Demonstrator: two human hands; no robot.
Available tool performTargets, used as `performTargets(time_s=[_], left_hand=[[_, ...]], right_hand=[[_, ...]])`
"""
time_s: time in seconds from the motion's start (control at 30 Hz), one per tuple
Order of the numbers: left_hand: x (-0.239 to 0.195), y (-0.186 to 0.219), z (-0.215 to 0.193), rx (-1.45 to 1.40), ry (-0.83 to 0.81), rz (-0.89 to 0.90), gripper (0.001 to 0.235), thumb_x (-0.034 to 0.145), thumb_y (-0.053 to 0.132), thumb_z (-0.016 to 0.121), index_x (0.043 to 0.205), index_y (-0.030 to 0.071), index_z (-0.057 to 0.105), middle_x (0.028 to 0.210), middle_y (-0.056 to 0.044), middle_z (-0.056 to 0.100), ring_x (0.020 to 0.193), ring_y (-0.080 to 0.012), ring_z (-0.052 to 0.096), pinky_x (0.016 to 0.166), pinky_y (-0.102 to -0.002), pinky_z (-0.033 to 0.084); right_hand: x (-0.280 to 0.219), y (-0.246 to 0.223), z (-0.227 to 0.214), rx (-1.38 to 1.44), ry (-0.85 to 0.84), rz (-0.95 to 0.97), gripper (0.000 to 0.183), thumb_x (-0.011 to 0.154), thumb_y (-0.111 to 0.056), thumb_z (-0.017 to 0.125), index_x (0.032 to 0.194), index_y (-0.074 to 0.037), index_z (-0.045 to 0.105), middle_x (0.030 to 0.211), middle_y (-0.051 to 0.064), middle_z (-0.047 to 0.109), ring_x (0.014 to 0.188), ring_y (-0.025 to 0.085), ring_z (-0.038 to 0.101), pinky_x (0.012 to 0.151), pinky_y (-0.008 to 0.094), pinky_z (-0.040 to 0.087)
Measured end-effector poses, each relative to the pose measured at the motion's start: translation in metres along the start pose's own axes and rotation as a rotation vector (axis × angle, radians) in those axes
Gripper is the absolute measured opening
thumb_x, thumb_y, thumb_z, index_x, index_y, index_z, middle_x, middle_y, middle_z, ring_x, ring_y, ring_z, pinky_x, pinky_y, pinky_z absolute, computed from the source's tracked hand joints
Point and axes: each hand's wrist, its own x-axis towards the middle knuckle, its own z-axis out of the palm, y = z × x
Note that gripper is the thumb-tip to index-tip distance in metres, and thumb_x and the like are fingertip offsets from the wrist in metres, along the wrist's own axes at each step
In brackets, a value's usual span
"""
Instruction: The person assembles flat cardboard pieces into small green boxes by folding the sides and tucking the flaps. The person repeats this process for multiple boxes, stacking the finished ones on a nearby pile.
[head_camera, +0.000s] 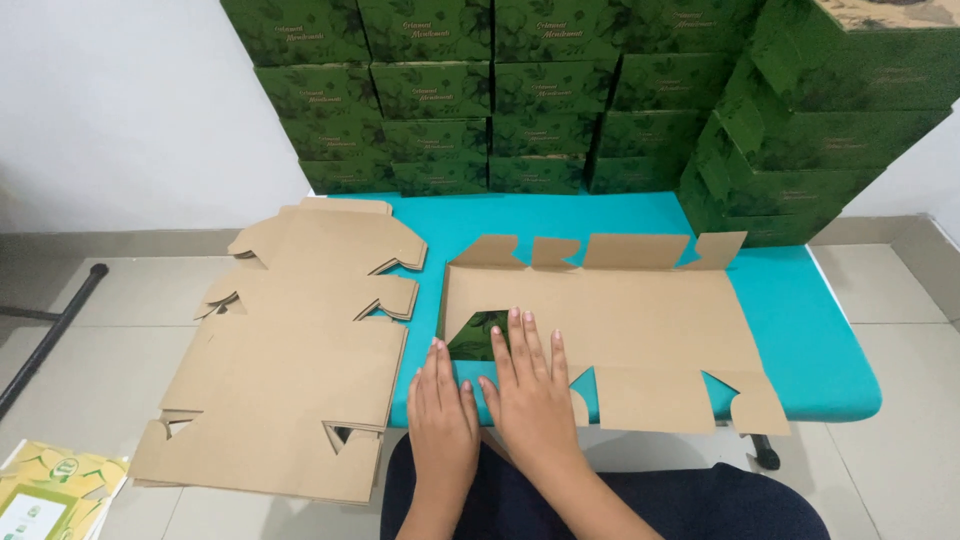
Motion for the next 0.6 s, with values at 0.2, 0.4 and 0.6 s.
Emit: performTargets(time_s=[0.2, 0.4, 0.6], left_hand=[[-0.003, -0.002, 0.002, 0.025, 0.005, 0.004, 0.047, 0.099, 0.022, 0.040, 0.141, 0.000, 0.036, 0.144, -0.013, 0.043, 0.129, -0.0249, 0.046, 0.105, -0.040, 0.038], [0.001, -0.003, -0.004, 0.009, -0.052, 0.049, 0.040, 0.093, 0.013, 0.044, 0.132, 0.005, 0.048, 0.133, -0.008, 0.054, 0.129, -0.0228, 0.046, 0.106, -0.039, 0.035], [0.008, -0.005, -0.009, -0.010, -0.121, 0.072, 0.038, 0.094, 0.019, 0.045, 0.128, 0.004, 0.051, 0.131, -0.011, 0.055, 0.127, -0.0252, 0.047, 0.102, -0.040, 0.038]], right_hand=[[-0.011, 0.004, 0.036, 0.074, -0.162, -0.022, 0.057, 0.096, -0.044, 0.037, 0.133, -0.003, 0.048, 0.140, 0.016, 0.046, 0.131, 0.027, 0.042, 0.114, 0.053, 0.018], [-0.007, 0.002, 0.038, 0.239, -0.219, -0.174, 0.048, 0.100, -0.031, 0.031, 0.138, -0.004, 0.042, 0.145, 0.013, 0.041, 0.135, 0.024, 0.036, 0.113, 0.050, 0.015], [-0.029, 0.029, 0.020, 0.167, -0.208, -0.130, 0.047, 0.092, -0.035, 0.046, 0.132, -0.010, 0.052, 0.138, 0.008, 0.050, 0.129, 0.017, 0.044, 0.111, 0.056, 0.015]])
